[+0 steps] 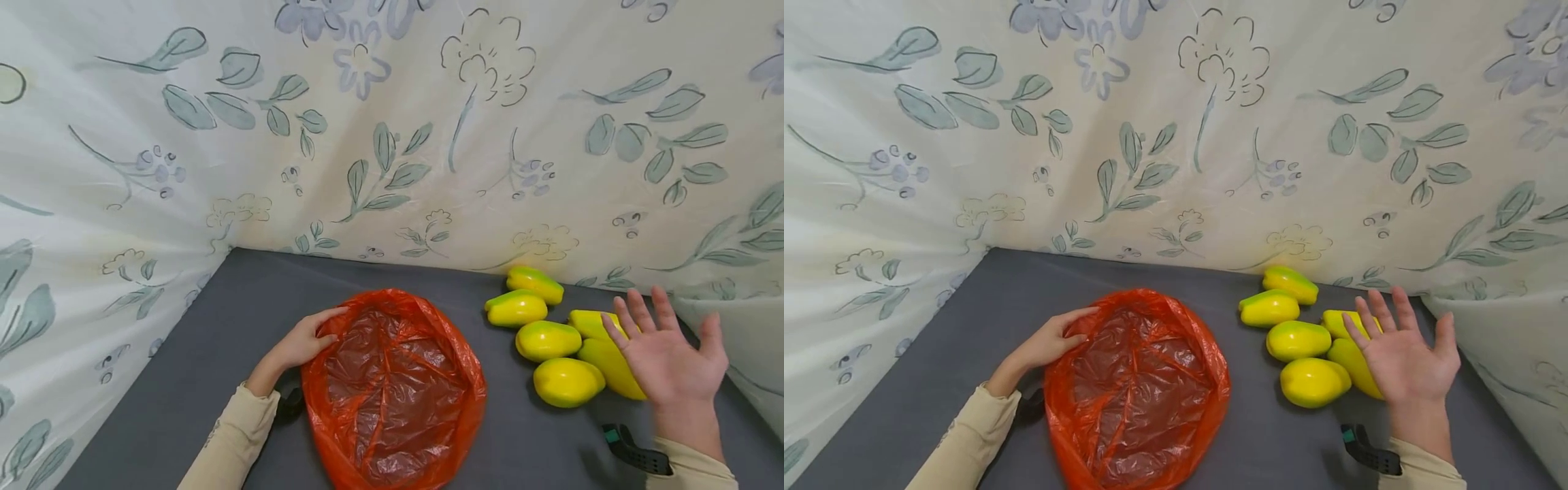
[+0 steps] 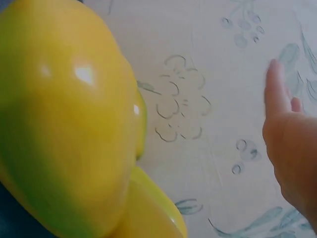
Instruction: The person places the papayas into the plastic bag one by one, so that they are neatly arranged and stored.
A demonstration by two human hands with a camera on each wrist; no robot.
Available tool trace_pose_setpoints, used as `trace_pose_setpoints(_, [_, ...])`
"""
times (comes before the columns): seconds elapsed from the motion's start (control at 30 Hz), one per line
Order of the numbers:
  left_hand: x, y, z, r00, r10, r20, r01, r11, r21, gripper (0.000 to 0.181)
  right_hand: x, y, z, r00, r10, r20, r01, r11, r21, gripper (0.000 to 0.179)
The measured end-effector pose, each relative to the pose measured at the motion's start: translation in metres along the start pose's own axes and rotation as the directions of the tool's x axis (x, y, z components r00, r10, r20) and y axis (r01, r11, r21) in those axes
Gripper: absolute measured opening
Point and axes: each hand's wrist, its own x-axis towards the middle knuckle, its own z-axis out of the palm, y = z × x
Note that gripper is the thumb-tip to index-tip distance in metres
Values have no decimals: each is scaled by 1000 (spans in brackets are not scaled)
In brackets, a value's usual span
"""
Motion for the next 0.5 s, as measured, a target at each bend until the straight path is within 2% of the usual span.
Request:
trace_pose_setpoints(0.1, [1, 1, 2, 1000, 5, -4, -5, 1000, 7, 52, -3, -12, -1, 1000, -6, 14, 6, 1000, -13, 54])
trace_pose_setpoints(0.17, [1, 1, 2, 1000, -2, -16, 2, 1000, 3, 51, -3, -25, -9, 1000, -5, 25, 7, 999, -42, 54])
trace_pose_setpoints(0.23, [0, 1, 2, 999, -10, -31, 10, 1000, 4, 51, 1, -49, -28, 999, 5, 53, 4, 987, -161, 56])
trace_pose_setpoints(0.33, [-1, 1, 1, 999, -23, -44, 23, 1000, 3, 50, 3, -89, -61, 994, 49, 100, -13, 944, -329, 54])
trace_pose_setpoints(0.4, [0, 2, 2, 998, -28, -48, 28, 1000, 8, 50, -2, -96, -64, 993, 75, 92, -39, 937, -349, 52])
trace_pose_setpoints(0.5, [0, 4, 4, 998, -36, -51, 36, 999, 1, 50, -15, -81, -45, 993, 111, 51, -95, 965, -244, 46])
